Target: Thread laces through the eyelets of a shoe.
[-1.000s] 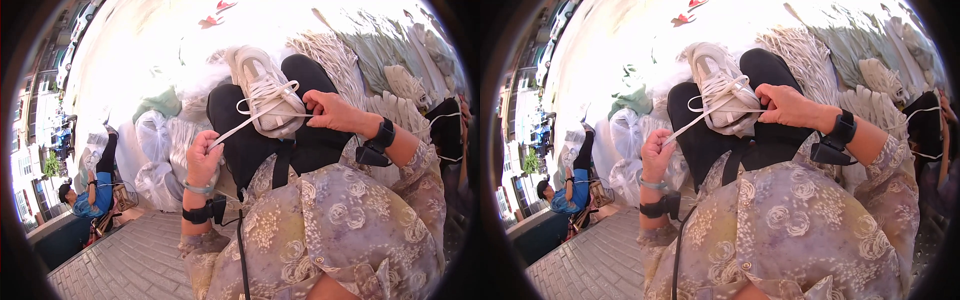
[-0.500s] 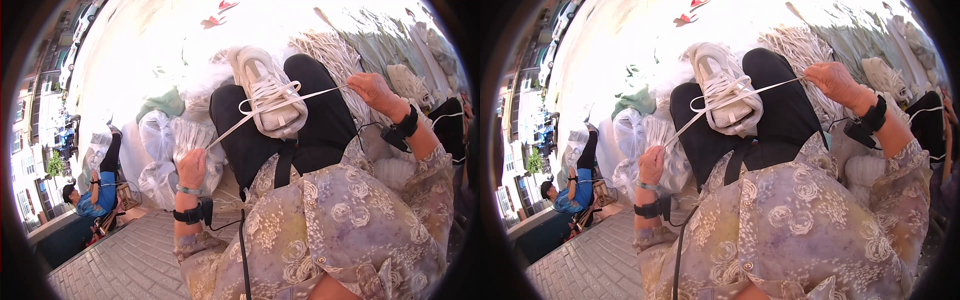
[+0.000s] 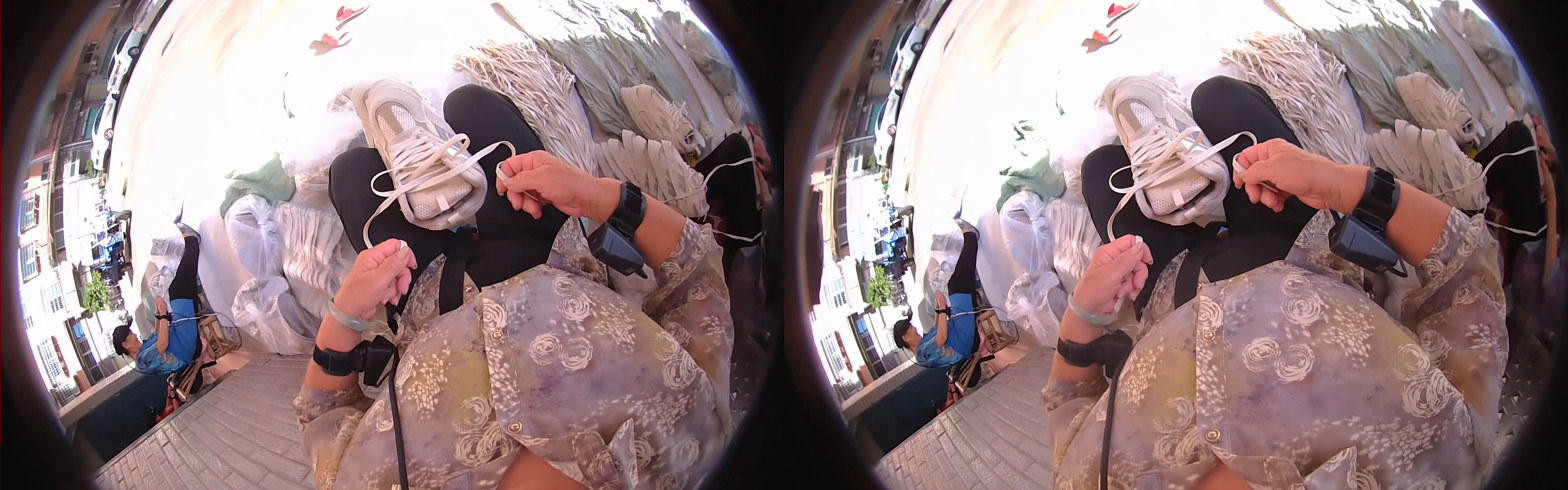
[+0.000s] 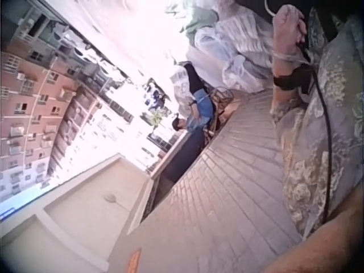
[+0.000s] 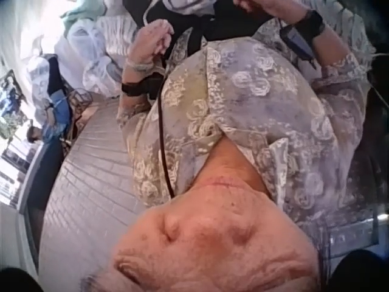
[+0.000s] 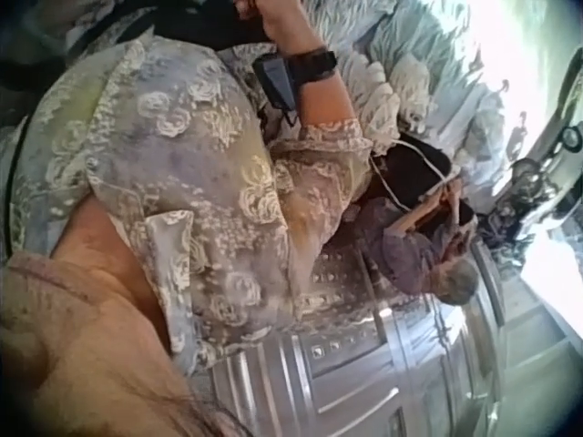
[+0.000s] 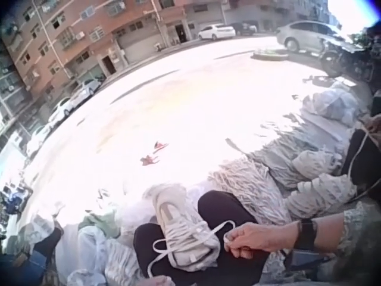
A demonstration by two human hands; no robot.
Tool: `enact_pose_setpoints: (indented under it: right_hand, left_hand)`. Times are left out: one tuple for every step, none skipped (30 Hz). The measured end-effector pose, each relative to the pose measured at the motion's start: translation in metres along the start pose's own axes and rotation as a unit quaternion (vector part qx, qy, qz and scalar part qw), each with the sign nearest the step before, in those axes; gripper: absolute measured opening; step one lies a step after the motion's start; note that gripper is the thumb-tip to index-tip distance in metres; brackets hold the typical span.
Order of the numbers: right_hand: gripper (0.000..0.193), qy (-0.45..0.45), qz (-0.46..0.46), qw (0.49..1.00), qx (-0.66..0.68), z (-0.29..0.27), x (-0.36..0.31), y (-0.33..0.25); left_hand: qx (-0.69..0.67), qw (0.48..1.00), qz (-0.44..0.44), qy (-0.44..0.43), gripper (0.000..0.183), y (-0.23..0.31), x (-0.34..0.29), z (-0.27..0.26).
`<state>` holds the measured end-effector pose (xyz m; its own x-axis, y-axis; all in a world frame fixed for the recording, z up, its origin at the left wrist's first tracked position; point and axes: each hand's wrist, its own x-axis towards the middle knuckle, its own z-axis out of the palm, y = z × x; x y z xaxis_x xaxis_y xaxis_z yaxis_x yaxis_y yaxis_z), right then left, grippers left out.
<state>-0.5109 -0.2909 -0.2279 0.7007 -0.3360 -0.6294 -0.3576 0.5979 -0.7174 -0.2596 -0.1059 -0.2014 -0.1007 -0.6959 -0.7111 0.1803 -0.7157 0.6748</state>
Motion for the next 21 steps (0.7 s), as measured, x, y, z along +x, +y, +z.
enact_pose_setpoints:
  right_hand:
    - [0.018, -0.008, -0.029, 0.999, -0.016, 0.006, 0.005, -0.002]
    - [0.018, -0.003, -0.031, 0.999, -0.012, 0.009, 0.011, -0.002]
    - [0.016, 0.01, -0.094, 0.995, -0.018, 0.012, 0.02, 0.0]
    - [0.015, 0.023, -0.156, 0.987, -0.024, 0.014, 0.026, 0.0]
    - [0.015, 0.024, -0.158, 0.987, -0.022, 0.015, 0.031, -0.001]
    - [0.015, 0.028, -0.18, 0.983, 0.005, 0.014, 0.034, -0.004]
    - [0.016, 0.031, -0.202, 0.978, 0.031, 0.014, 0.037, -0.005]
    - [0.017, 0.055, -0.203, 0.977, 0.03, 0.013, 0.042, -0.003]
    - [0.017, 0.056, -0.204, 0.977, 0.032, 0.013, 0.042, -0.004]
    - [0.015, 0.057, -0.216, 0.974, 0.046, 0.013, 0.043, -0.004]
    - [0.014, 0.057, -0.228, 0.97, 0.06, 0.013, 0.044, -0.004]
    - [0.014, 0.058, -0.228, 0.97, 0.063, 0.012, 0.044, -0.003]
    - [0.012, 0.06, -0.235, 0.967, 0.076, 0.013, 0.046, -0.001]
    - [0.01, 0.063, -0.243, 0.964, 0.09, 0.012, 0.047, 0.001]
    - [0.01, 0.062, -0.242, 0.964, 0.092, 0.012, 0.048, 0.003]
    - [0.01, 0.075, -0.25, 0.962, 0.079, 0.012, 0.048, 0.004]
    - [0.01, 0.087, -0.258, 0.96, 0.067, 0.012, 0.048, 0.005]
    - [0.01, 0.085, -0.257, 0.96, 0.068, 0.014, 0.048, 0.005]
    - [0.007, 0.11, -0.258, 0.958, 0.064, 0.016, 0.047, 0.004]
    - [0.007, 0.134, -0.259, 0.955, 0.06, 0.017, 0.047, 0.003]
    - [0.007, 0.134, -0.259, 0.954, 0.061, 0.017, 0.048, 0.003]
  left_hand:
    - [0.031, 0.999, 0.01, -0.009, 0.023, 0.008, 0.007, 0.008]
    - [0.061, 0.998, 0.021, -0.018, 0.024, 0.015, 0.014, 0.016]
    - [0.064, 0.998, 0.019, -0.019, 0.024, 0.021, 0.021, 0.023]
    - [0.091, 0.994, 0.05, -0.013, 0.025, 0.025, 0.027, 0.031]
    - [0.118, 0.99, 0.081, -0.005, 0.028, 0.029, 0.034, 0.036]
    - [0.139, 0.987, 0.082, -0.012, 0.038, 0.031, 0.042, 0.039]
    - [0.141, 0.987, 0.081, -0.013, 0.038, 0.032, 0.047, 0.042]
    - [0.153, 0.982, 0.109, 0.008, 0.04, 0.033, 0.051, 0.045]
    - [0.165, 0.976, 0.137, 0.027, 0.044, 0.035, 0.055, 0.047]
    - [0.164, 0.978, 0.124, 0.024, 0.048, 0.039, 0.058, 0.049]
    - [0.166, 0.978, 0.123, 0.023, 0.048, 0.039, 0.058, 0.05]
    - [0.164, 0.979, 0.119, 0.03, 0.047, 0.04, 0.06, 0.051]
    - [0.161, 0.979, 0.116, 0.036, 0.047, 0.04, 0.06, 0.052]
    - [0.162, 0.98, 0.114, 0.035, 0.047, 0.041, 0.06, 0.053]
    - [0.161, 0.98, 0.11, 0.044, 0.046, 0.042, 0.059, 0.054]
    - [0.16, 0.98, 0.107, 0.053, 0.045, 0.043, 0.059, 0.055]
    - [0.16, 0.98, 0.106, 0.053, 0.045, 0.042, 0.06, 0.055]
    - [0.192, 0.968, 0.147, 0.061, 0.043, 0.04, 0.061, 0.055]
    - [0.223, 0.954, 0.189, 0.068, 0.041, 0.039, 0.062, 0.055]
    - [0.223, 0.954, 0.188, 0.069, 0.041, 0.037, 0.062, 0.054]
    - [0.256, 0.941, 0.203, 0.082, 0.04, 0.037, 0.064, 0.053]
